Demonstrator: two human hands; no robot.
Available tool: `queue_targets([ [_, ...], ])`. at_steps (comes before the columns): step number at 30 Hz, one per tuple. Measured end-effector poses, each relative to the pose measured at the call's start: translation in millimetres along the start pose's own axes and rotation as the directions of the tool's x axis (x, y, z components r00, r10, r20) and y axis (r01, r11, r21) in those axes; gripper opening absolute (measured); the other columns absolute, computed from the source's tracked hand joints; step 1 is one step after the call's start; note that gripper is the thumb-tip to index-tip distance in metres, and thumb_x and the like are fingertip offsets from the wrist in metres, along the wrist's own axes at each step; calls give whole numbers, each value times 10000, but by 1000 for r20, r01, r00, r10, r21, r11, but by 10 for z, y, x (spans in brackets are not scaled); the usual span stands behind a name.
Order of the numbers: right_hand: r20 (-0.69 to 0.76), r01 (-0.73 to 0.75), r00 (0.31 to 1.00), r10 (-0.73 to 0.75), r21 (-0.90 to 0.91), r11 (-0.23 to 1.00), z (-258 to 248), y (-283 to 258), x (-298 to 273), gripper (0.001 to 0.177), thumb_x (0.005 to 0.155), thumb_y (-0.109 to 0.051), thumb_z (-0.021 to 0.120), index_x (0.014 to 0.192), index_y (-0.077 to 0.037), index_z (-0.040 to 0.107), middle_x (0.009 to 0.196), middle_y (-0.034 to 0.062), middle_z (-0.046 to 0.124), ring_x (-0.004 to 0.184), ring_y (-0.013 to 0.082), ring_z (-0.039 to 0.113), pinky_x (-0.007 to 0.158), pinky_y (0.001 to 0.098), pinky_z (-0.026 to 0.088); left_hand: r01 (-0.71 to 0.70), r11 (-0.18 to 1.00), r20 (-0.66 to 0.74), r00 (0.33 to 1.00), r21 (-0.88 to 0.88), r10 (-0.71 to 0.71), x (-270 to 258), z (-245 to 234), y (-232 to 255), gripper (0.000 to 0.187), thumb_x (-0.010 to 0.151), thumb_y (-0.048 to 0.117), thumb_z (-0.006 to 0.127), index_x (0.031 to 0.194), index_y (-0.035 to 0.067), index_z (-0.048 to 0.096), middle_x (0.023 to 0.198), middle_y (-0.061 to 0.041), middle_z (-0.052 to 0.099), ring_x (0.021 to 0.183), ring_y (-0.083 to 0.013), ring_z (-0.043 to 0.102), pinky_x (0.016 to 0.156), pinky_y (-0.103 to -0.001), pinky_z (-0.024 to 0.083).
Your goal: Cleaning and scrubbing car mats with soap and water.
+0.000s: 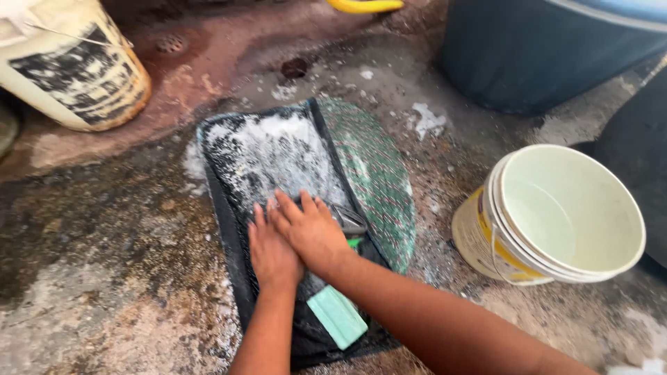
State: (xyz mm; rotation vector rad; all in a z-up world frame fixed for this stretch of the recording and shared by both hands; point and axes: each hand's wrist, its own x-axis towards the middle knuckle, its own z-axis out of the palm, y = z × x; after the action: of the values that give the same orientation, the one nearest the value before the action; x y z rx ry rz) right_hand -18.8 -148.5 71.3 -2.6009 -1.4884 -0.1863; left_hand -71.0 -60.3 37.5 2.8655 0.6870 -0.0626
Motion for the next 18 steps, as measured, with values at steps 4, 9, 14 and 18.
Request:
queue_targets([
  [4, -31, 43, 999, -42, 35, 998, 72, -107, -173, 637, 846, -122, 623, 1466, -138, 478, 1561, 123, 388, 1402, 511, 388, 1130, 600, 342, -35, 997, -79, 996, -74, 29, -125, 233, -109, 768, 936, 386, 535, 1579, 66, 261, 1625, -95, 236, 1540, -261, 100, 1245, -428, 85],
  [9, 64, 74, 994, -92, 250, 966, -314, 263, -187, 912, 671, -265, 728, 1505, -115, 392, 1524, 169, 459, 1325, 392, 506, 1005, 547, 414, 5, 998, -155, 988, -64, -15, -136, 314, -78, 652, 955, 264, 504, 1554, 86, 317, 1685, -37, 214, 1558, -232, 132, 1243, -414, 105],
  [14, 114, 35, 992, -59, 202, 979, -443, 285, -316, 834, 774, -422, 750, 1534, -311, 422, 1343, 232, 510, 1124, 406, 521, 871, 528, 422, 14, 999, -120, 993, -49, -19, -240, 109, -15, 701, 902, 246, 511, 1555, 69, 329, 1673, -55, 213, 1553, -232, 133, 1245, -424, 99],
  [18, 137, -59, 990, 39, 139, 989, -410, 147, -214, 691, 915, -510, 630, 1546, -325, 417, 1267, 225, 528, 1029, 400, 529, 807, 529, 435, 13, 998, -192, 981, -67, -25, -230, 241, -39, 675, 906, 268, 487, 1528, 43, 352, 1652, -80, 244, 1539, -264, 155, 1233, -454, 106],
])
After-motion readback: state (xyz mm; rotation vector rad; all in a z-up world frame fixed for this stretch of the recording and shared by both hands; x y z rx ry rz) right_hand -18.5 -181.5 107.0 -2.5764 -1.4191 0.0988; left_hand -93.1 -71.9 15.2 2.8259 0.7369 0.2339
